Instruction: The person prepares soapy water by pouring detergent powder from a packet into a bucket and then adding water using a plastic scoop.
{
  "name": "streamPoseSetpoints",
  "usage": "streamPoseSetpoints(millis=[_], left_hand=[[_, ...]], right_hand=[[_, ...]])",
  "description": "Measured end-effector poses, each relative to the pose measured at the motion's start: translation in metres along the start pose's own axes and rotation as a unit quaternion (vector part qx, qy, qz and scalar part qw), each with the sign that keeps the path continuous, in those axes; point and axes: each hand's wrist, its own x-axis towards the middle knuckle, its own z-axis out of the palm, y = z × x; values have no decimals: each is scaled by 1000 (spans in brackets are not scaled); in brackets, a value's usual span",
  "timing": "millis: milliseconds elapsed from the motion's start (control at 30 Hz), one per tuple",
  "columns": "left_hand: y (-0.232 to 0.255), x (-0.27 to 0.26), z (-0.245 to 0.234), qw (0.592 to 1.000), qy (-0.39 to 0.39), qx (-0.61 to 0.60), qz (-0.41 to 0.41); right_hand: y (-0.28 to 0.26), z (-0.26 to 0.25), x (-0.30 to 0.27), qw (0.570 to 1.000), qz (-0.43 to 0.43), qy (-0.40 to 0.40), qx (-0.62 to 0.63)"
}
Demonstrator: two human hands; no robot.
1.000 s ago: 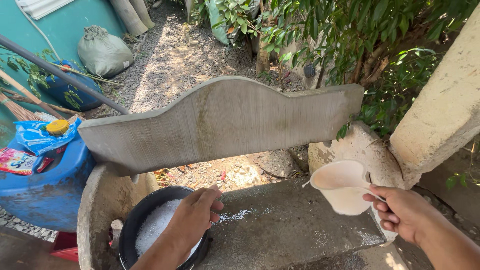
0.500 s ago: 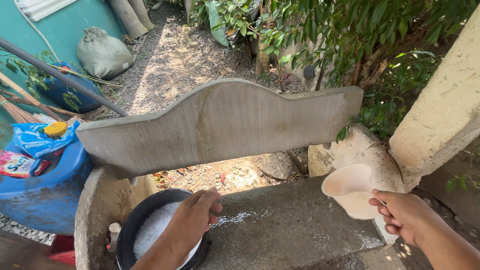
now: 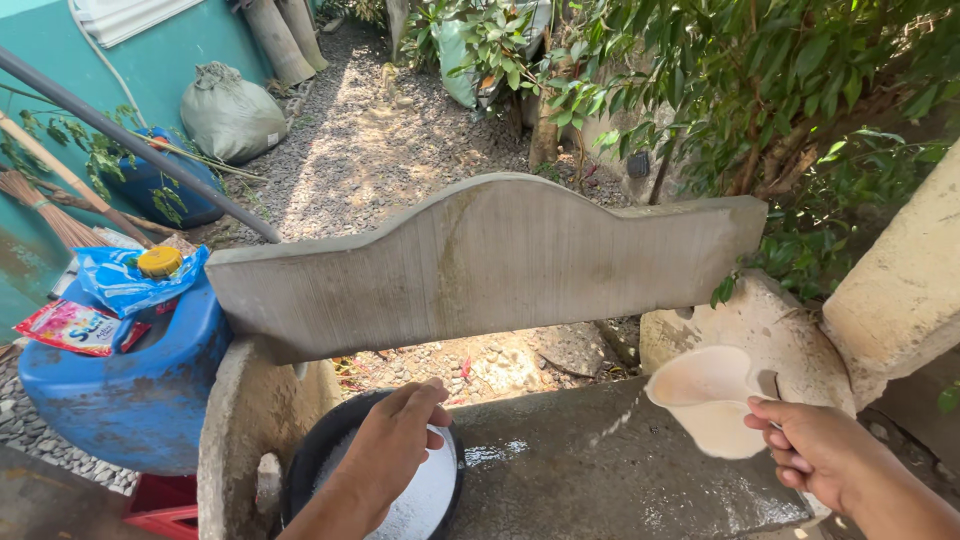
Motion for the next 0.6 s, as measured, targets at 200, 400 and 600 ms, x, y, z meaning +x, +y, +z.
streamPoseSetpoints(millis=[200,400,600], left_hand=[[-1,20,-39,1000,-11,4,-17],[-25,42,-92,999,9,-28,31],[-42,49,-138,997,36,-54,32]], right_hand=[[-8,39,11,997,-39,52,-45],[-67,164,-7,984,-132,42,-113],[-136,291,-71,984,-179,4,-19]])
